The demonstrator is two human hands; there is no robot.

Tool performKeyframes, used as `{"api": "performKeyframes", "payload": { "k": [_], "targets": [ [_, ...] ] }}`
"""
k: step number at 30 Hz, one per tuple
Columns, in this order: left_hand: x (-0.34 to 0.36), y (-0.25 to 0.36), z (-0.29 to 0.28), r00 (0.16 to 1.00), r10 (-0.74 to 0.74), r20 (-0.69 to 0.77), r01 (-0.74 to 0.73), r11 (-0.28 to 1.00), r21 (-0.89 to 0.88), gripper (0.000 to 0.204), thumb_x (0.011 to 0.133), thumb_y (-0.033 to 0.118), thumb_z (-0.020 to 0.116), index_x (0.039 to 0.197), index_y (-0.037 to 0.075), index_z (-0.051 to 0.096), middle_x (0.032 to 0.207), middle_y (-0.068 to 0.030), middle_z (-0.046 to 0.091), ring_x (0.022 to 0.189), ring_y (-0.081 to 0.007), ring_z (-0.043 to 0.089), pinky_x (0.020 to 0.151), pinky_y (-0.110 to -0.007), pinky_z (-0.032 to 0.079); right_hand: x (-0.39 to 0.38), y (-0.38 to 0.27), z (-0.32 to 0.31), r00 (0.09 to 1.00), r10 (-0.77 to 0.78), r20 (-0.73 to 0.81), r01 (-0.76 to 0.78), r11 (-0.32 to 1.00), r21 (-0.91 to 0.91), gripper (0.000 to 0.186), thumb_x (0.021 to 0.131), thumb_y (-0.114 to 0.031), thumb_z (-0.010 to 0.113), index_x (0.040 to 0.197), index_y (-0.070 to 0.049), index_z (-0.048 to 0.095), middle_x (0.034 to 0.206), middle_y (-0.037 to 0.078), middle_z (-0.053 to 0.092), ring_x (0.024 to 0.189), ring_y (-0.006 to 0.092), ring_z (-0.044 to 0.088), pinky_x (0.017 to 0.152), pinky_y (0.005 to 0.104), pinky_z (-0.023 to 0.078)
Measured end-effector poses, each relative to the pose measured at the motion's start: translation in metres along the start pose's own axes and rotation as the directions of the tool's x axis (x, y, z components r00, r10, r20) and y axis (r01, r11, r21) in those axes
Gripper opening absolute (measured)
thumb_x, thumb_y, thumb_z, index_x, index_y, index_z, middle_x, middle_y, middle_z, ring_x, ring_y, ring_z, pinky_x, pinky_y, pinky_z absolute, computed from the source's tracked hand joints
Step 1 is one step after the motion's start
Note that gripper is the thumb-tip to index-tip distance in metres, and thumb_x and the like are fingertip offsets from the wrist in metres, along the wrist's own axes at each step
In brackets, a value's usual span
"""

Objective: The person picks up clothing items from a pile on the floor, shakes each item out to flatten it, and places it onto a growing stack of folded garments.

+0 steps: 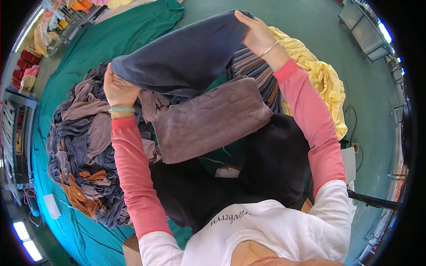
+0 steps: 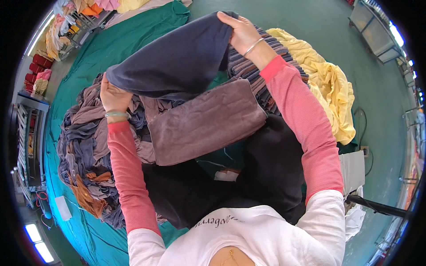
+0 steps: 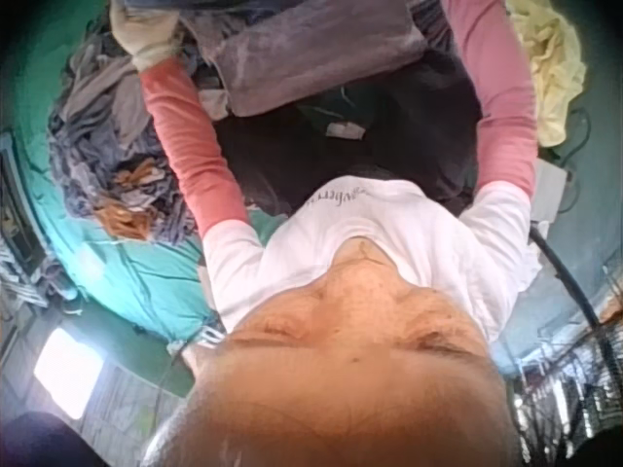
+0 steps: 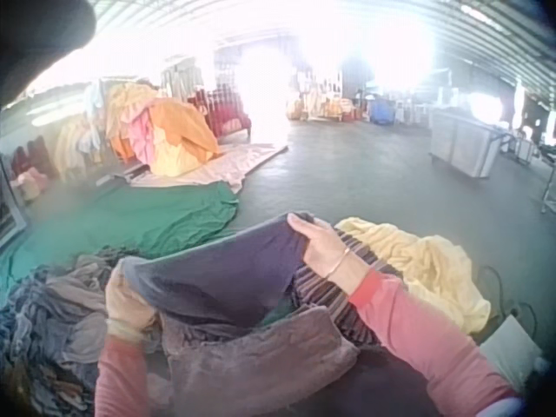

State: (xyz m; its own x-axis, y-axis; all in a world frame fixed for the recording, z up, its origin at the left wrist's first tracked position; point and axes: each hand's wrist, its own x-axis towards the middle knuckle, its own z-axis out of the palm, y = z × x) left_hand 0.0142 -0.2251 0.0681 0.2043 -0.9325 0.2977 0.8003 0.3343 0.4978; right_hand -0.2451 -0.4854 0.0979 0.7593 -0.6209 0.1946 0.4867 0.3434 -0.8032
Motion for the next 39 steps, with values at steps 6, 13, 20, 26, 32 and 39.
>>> {"api": "performKeyframes", "payload": {
  "k": [6,13,20,26,32,39],
  "targets": [
    [0.008,0.001,0.012,0.893,0.315,-0.321,-0.149,0.88,0.451,0.026,0.091,0.018,0.045,0.106,0.0,0.056,0.111,-0.011,0.059,0.106,-0.0238,0.054,0.093,-0.036,0.041,-0.009,-0.028,-0.027,0.998,0.057,0.005,-0.056,0.994,-0.09,0.015,0.085,-0.012,0.059,0.095,-0.002,0.061,0.091,0.004,0.064,0.084,0.0154,0.062,0.078,0.0295,0.049],
    [0.015,-0.024,0.026,0.811,0.512,-0.284,-0.19,0.689,0.699,0.018,0.088,0.014,0.054,0.102,0.004,0.061,0.096,-0.0011,0.063,0.086,-0.0093,0.057,0.073,-0.022,0.042,-0.022,-0.041,-0.051,0.989,-0.101,-0.108,0.012,0.785,-0.619,0.018,0.079,-0.021,0.068,0.088,-0.006,0.064,0.082,-0.001,0.061,0.073,0.0065,0.056,0.068,0.0228,0.045],
    [0.017,-0.029,0.058,0.822,0.558,-0.114,-0.282,0.572,0.771,0.019,0.089,0.014,0.053,0.103,0.003,0.06,0.104,-0.0033,0.061,0.098,-0.013,0.053,0.09,-0.03,0.036,-0.025,-0.044,-0.069,0.923,-0.238,-0.304,0.137,0.938,-0.319,0.017,0.076,-0.028,0.07,0.084,-0.014,0.065,0.082,-0.005,0.059,0.076,0.007,0.049,0.07,0.0254,0.038],
    [-0.067,-0.013,0.116,0.949,0.312,0.052,-0.139,0.266,0.954,0.034,0.079,0.021,0.063,0.103,-0.002,0.06,0.093,-0.0096,0.064,0.081,-0.0129,0.058,0.072,-0.027,0.045,-0.126,-0.096,-0.05,0.952,-0.308,-0.007,0.305,0.947,-0.104,0.022,0.088,-0.028,0.054,0.086,-0.006,0.058,0.082,0.005,0.056,0.078,0.017,0.053,0.077,0.0318,0.04],
    [-0.131,-0.037,0.111,0.838,-0.487,0.245,0.005,0.456,0.89,0.007,0.062,0.001,0.068,0.064,-0.001,0.062,0.095,-0.0195,0.065,0.09,-0.0292,0.062,0.079,-0.036,0.045,-0.202,-0.085,-0.05,0.885,0.316,0.343,-0.074,0.821,-0.566,0.036,0.074,-0.032,0.067,0.058,-0.005,0.049,0.069,0.011,0.058,0.063,0.0233,0.056,0.063,0.0343,0.047],
    [-0.083,-0.072,0.064,0.863,0.048,-0.502,0.424,0.469,0.775,0.024,0.085,0.016,0.054,0.101,-0.002,0.058,0.085,-0.0024,0.061,0.074,-0.0081,0.054,0.064,-0.023,0.043,-0.155,-0.019,-0.081,0.919,0.325,-0.224,-0.377,0.892,-0.248,0.03,0.085,-0.03,0.059,0.103,-0.006,0.058,0.098,0.002,0.06,0.087,0.0124,0.054,0.079,0.0283,0.042]
  ]
}}
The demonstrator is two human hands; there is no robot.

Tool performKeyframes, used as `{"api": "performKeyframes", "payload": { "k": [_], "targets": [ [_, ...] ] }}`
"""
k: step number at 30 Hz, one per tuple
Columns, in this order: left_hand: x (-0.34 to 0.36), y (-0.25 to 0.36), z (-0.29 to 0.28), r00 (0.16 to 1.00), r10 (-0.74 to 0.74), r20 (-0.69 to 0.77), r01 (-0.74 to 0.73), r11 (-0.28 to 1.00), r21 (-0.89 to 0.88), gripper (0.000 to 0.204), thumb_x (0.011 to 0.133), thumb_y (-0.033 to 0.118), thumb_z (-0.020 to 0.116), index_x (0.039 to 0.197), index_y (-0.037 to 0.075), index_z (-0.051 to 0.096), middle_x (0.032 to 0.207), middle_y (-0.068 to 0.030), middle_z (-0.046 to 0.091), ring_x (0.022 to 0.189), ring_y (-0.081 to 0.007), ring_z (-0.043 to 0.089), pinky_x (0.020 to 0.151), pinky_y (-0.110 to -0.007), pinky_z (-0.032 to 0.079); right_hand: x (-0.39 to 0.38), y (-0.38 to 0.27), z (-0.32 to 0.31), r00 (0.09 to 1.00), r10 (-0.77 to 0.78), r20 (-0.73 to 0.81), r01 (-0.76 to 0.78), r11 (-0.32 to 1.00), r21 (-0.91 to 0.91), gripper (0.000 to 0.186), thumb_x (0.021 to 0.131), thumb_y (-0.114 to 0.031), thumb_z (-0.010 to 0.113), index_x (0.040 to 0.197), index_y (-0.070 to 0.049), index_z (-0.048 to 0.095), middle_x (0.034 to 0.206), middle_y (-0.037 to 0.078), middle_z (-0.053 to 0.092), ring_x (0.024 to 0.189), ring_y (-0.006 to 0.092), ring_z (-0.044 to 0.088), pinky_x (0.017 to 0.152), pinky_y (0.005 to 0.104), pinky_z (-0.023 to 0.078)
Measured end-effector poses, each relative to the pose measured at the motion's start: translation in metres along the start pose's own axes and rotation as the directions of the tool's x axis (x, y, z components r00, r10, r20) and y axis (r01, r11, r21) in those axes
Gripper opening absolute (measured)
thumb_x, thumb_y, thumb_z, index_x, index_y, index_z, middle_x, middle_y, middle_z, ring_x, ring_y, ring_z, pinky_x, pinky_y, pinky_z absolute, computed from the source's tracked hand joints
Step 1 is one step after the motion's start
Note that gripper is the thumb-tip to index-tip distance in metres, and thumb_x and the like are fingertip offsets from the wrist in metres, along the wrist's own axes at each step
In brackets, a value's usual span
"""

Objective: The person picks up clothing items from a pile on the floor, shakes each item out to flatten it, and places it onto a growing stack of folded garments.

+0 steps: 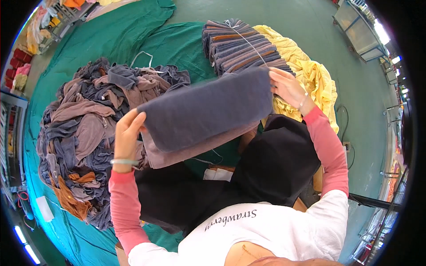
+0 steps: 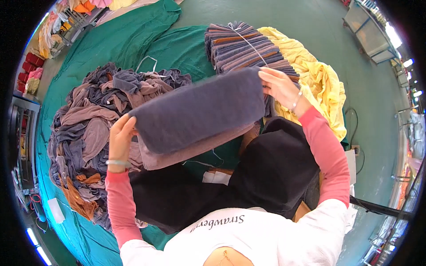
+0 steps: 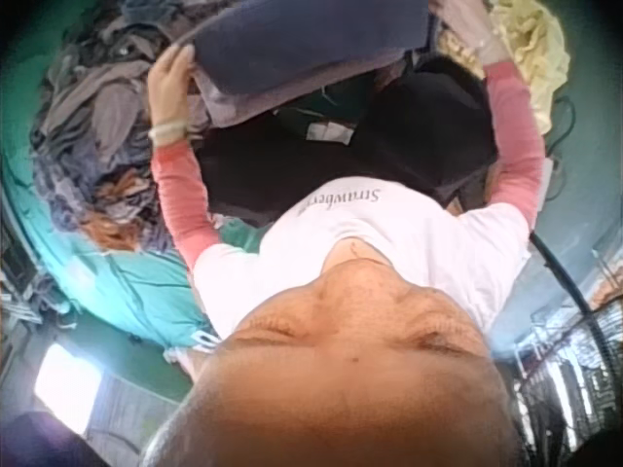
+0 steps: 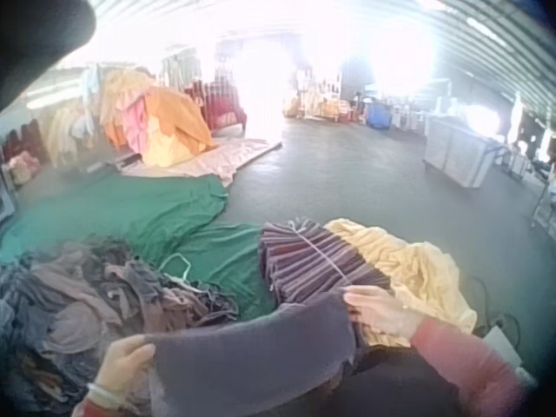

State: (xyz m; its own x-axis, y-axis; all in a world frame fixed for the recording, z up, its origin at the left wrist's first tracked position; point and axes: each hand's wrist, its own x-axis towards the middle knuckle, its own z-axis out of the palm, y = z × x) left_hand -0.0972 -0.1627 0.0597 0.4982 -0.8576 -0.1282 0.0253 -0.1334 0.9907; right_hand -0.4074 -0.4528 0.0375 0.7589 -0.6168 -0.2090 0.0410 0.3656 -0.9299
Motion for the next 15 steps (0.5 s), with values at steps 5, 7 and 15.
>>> {"api": "performKeyframes", "payload": {
  "k": [5,7,15],
  "targets": [
    [-0.001,-0.047,0.013,1.0,-0.014,-0.003,0.012,0.721,0.693,0.068,0.082,0.017,0.057,0.135,-0.004,0.02,0.096,-0.0166,0.058,0.086,-0.0183,0.058,0.075,-0.03,0.043,0.013,0.039,0.006,0.865,0.47,-0.175,-0.499,0.838,-0.22,0.043,0.085,-0.028,0.059,0.122,-0.01,0.047,0.107,-0.001,0.055,0.091,0.0107,0.05,0.077,0.0307,0.042],
    [0.003,-0.055,0.016,0.998,0.042,0.056,-0.063,0.888,0.455,0.074,0.079,0.008,0.057,0.138,-0.004,0.013,0.112,-0.0193,0.055,0.098,-0.0203,0.056,0.082,-0.029,0.042,0.014,0.039,0.002,0.868,0.494,-0.051,-0.492,0.844,-0.213,0.045,0.084,-0.022,0.061,0.123,-0.008,0.046,0.098,-0.003,0.056,0.081,0.0077,0.05,0.069,0.0254,0.043],
    [-0.004,0.035,0.016,0.962,0.268,-0.054,-0.27,0.962,-0.035,0.049,0.082,-0.004,0.046,0.13,-0.001,0.039,0.128,-0.0089,0.046,0.108,-0.0156,0.048,0.095,-0.026,0.034,-0.008,-0.015,0.032,0.976,-0.195,-0.098,0.17,0.961,-0.216,0.031,0.084,-0.008,0.058,0.114,-0.009,0.054,0.086,-0.005,0.052,0.067,-0.0005,0.042,0.052,0.0136,0.033]
  ]
}}
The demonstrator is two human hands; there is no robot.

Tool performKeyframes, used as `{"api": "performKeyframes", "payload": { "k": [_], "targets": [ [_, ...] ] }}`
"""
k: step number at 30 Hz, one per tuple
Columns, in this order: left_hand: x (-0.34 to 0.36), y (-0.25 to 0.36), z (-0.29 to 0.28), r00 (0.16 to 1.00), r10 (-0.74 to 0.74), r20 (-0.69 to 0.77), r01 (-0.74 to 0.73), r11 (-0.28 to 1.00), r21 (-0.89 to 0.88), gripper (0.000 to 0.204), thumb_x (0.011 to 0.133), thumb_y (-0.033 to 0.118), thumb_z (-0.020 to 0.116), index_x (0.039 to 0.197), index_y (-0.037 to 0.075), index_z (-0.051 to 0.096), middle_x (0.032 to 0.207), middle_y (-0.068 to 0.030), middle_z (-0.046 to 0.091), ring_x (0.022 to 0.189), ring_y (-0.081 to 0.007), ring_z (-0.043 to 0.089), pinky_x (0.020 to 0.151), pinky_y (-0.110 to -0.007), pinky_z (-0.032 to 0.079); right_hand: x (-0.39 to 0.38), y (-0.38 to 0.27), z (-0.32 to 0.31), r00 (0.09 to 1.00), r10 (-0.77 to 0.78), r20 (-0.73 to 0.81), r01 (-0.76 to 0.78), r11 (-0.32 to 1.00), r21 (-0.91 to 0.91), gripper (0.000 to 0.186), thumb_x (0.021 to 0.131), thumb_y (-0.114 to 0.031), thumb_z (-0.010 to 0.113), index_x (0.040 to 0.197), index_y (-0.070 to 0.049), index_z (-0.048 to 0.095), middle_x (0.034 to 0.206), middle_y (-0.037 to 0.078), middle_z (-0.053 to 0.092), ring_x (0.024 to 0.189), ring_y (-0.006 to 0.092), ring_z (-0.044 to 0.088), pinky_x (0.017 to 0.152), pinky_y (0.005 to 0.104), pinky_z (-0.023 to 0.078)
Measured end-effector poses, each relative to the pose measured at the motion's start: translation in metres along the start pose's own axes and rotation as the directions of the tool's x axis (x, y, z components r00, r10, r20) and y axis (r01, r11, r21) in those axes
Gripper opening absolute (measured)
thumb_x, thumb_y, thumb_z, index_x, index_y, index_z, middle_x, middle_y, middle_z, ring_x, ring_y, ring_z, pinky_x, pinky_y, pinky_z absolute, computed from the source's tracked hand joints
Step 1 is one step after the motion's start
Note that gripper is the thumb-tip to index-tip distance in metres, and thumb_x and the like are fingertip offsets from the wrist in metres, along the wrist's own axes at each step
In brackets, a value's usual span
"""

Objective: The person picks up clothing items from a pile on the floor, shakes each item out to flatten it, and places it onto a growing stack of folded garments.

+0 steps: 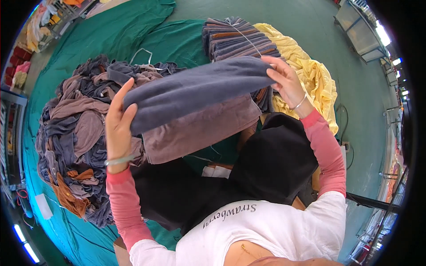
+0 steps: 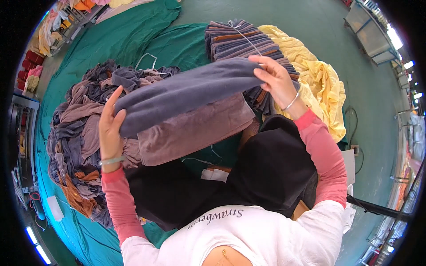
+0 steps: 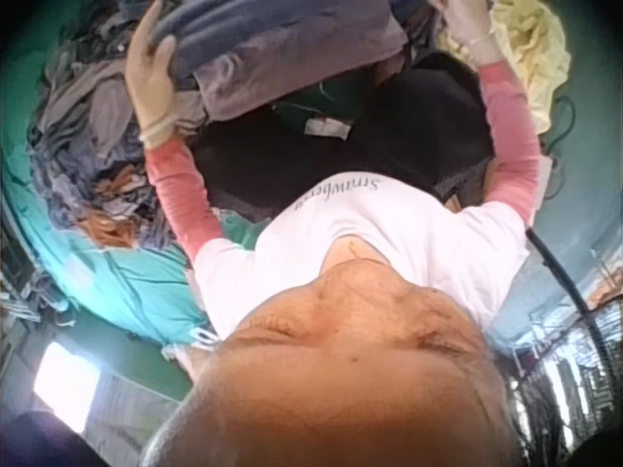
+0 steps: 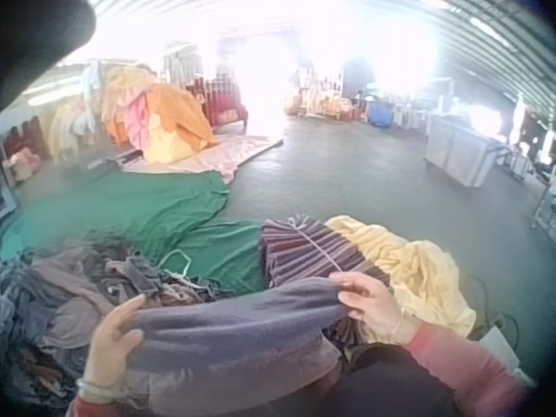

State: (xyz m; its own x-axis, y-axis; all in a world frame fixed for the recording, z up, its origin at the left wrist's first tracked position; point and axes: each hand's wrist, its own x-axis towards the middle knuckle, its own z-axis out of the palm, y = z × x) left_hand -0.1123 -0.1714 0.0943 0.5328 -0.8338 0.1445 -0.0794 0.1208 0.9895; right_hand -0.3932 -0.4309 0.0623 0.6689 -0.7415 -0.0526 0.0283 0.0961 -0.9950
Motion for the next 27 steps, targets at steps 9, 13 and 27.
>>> {"api": "performKeyframes", "payload": {
  "k": [9,13,27],
  "targets": [
    [-0.056,-0.024,-0.034,0.977,-0.212,-0.001,0.118,0.544,0.831,0.04,0.073,0.006,0.064,0.112,0.009,0.058,0.091,-0.0102,0.05,0.082,-0.0206,0.054,0.073,-0.029,0.043,-0.038,0.026,0.013,0.969,-0.001,0.247,0.193,0.63,-0.752,0.022,0.077,-0.012,0.065,0.097,-0.007,0.06,0.082,0.006,0.047,0.069,0.0142,0.052,0.066,0.0238,0.044],
    [-0.043,-0.01,-0.033,0.995,-0.091,0.029,0.03,0.585,0.81,0.038,0.075,0.011,0.064,0.112,0.005,0.058,0.098,-0.0117,0.053,0.083,-0.02,0.055,0.074,-0.029,0.044,-0.047,-0.048,0.066,0.933,-0.051,0.356,0.184,0.918,-0.352,0.013,0.08,-0.008,0.06,0.092,-0.001,0.06,0.08,0.002,0.049,0.07,0.0076,0.047,0.068,0.0209,0.041],
    [-0.215,-0.278,-0.278,0.704,-0.491,-0.513,0.699,0.354,0.621,0.025,0.085,0.014,0.052,0.105,0.0,0.056,0.079,-0.0012,0.053,0.071,-0.0121,0.048,0.064,-0.026,0.042,-0.107,-0.094,0.153,0.475,-0.635,0.609,0.017,0.699,0.715,0.011,0.078,-0.016,0.067,0.083,-0.007,0.07,0.073,0.002,0.049,0.066,0.0153,0.043,0.056,0.0245,0.034]
  ]
}}
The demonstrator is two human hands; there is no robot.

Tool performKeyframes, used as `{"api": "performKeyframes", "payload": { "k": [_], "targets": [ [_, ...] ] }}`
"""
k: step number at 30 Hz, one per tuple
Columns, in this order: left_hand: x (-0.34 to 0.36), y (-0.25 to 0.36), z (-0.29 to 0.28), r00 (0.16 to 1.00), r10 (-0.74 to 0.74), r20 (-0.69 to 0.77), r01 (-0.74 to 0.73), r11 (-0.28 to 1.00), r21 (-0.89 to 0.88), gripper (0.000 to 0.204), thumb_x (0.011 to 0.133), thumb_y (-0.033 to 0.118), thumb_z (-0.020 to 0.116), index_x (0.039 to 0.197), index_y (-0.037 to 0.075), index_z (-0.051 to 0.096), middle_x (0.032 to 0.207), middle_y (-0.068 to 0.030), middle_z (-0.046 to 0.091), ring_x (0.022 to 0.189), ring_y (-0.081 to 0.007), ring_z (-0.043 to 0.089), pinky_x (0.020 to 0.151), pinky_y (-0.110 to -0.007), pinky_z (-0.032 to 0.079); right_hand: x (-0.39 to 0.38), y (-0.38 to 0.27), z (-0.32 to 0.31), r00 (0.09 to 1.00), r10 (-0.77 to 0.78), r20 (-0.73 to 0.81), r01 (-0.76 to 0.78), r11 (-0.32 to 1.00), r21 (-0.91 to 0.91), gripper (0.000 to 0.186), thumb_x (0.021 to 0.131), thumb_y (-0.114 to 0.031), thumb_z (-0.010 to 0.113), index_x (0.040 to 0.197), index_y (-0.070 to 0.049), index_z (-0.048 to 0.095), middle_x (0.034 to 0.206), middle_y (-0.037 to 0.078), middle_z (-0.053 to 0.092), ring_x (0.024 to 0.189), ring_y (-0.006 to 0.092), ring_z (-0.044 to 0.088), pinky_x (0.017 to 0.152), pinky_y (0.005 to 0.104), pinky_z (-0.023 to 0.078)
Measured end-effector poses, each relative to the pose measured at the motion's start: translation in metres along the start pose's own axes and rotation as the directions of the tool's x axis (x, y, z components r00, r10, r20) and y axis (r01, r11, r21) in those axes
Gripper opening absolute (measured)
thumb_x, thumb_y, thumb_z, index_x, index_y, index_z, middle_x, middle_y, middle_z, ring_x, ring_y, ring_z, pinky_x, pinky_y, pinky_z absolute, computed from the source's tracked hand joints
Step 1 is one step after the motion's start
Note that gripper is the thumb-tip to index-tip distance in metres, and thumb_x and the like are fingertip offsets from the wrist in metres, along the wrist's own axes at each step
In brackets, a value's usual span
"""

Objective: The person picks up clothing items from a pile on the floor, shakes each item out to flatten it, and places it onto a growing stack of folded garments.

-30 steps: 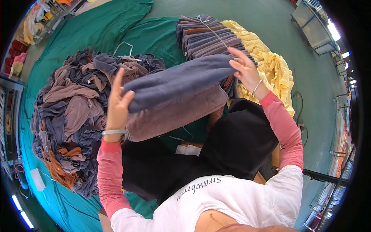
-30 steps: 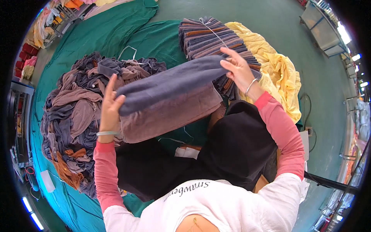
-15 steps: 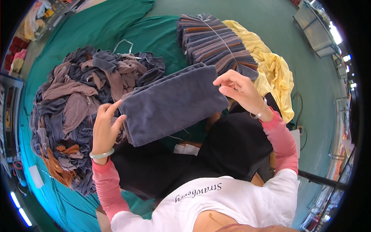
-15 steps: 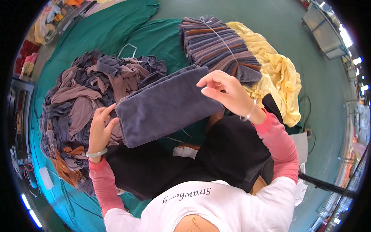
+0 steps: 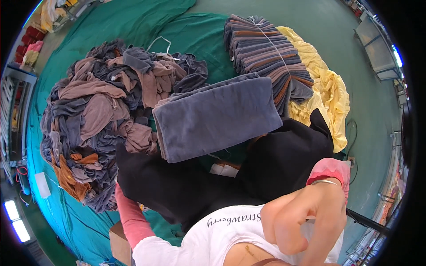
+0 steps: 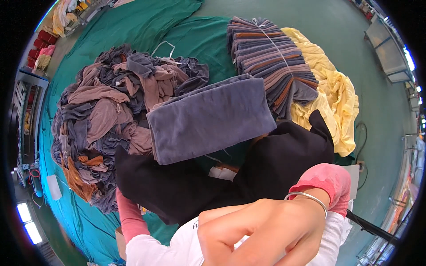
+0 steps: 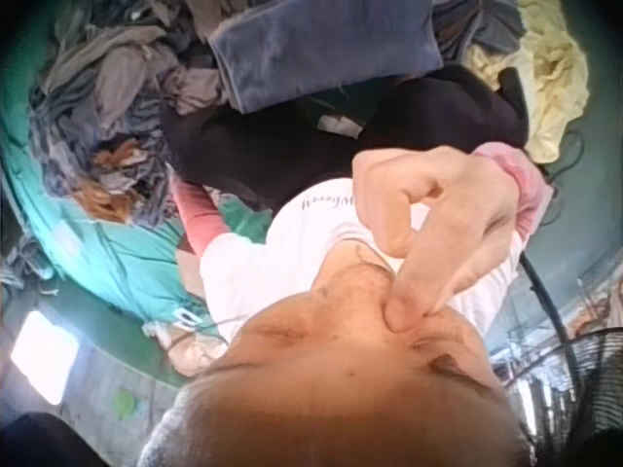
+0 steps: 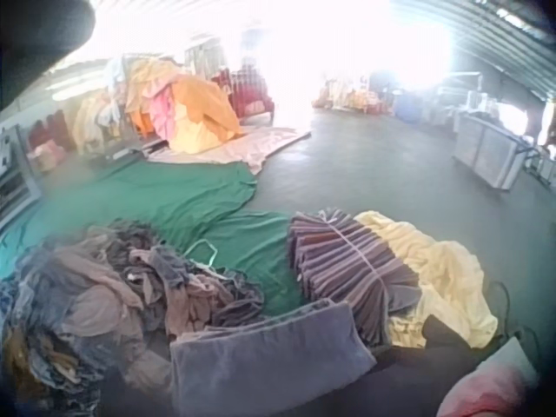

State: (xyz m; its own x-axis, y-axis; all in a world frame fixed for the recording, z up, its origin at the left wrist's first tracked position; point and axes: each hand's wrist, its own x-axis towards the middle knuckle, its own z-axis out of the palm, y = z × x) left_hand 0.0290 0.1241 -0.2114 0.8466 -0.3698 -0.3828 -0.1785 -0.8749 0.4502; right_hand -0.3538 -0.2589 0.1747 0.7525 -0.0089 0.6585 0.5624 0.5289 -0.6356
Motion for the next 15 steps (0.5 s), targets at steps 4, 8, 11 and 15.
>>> {"api": "performKeyframes", "payload": {
  "k": [4,8,11,15],
  "targets": [
    [-0.018,0.011,0.055,0.969,-0.248,0.009,0.247,0.967,0.066,0.024,0.085,0.014,0.052,0.104,0.0,0.056,0.079,-0.0013,0.053,0.07,-0.0122,0.048,0.064,-0.026,0.042,-0.002,0.002,-0.001,1.0,-0.014,-0.005,0.014,0.998,0.063,0.011,0.08,-0.015,0.065,0.081,-0.006,0.07,0.073,0.002,0.049,0.067,0.0158,0.043,0.056,0.0247,0.034],
    [-0.028,0.006,0.066,0.952,-0.306,-0.027,0.307,0.95,0.061,0.023,0.085,0.014,0.052,0.103,0.0,0.056,0.079,-0.0014,0.053,0.07,-0.0123,0.048,0.065,-0.026,0.042,-0.001,0.006,0.003,0.999,-0.032,0.035,0.028,0.994,0.106,0.013,0.081,-0.016,0.064,0.08,-0.004,0.07,0.074,0.003,0.049,0.068,0.0164,0.043,0.058,0.0244,0.034],
    [-0.028,0.007,0.068,0.95,-0.309,-0.036,0.311,0.949,0.056,0.023,0.085,0.014,0.052,0.102,0.0,0.056,0.079,-0.0014,0.053,0.07,-0.0124,0.048,0.065,-0.026,0.042,-0.006,0.008,0.015,0.981,0.037,-0.191,0.004,0.977,0.212,0.013,0.081,-0.015,0.064,0.081,-0.004,0.07,0.078,0.005,0.049,0.07,0.0165,0.044,0.06,0.0236,0.034],
    [-0.032,0.009,0.063,0.947,-0.316,-0.054,0.319,0.947,0.048,0.022,0.085,0.015,0.052,0.101,0.0,0.056,0.079,-0.0015,0.053,0.07,-0.0125,0.048,0.065,-0.027,0.042,-0.003,-0.001,0.028,0.984,0.062,-0.165,-0.03,0.982,0.188,0.012,0.081,-0.014,0.064,0.082,-0.003,0.07,0.08,0.005,0.048,0.074,0.0167,0.044,0.061,0.0231,0.034]
  ]
}}
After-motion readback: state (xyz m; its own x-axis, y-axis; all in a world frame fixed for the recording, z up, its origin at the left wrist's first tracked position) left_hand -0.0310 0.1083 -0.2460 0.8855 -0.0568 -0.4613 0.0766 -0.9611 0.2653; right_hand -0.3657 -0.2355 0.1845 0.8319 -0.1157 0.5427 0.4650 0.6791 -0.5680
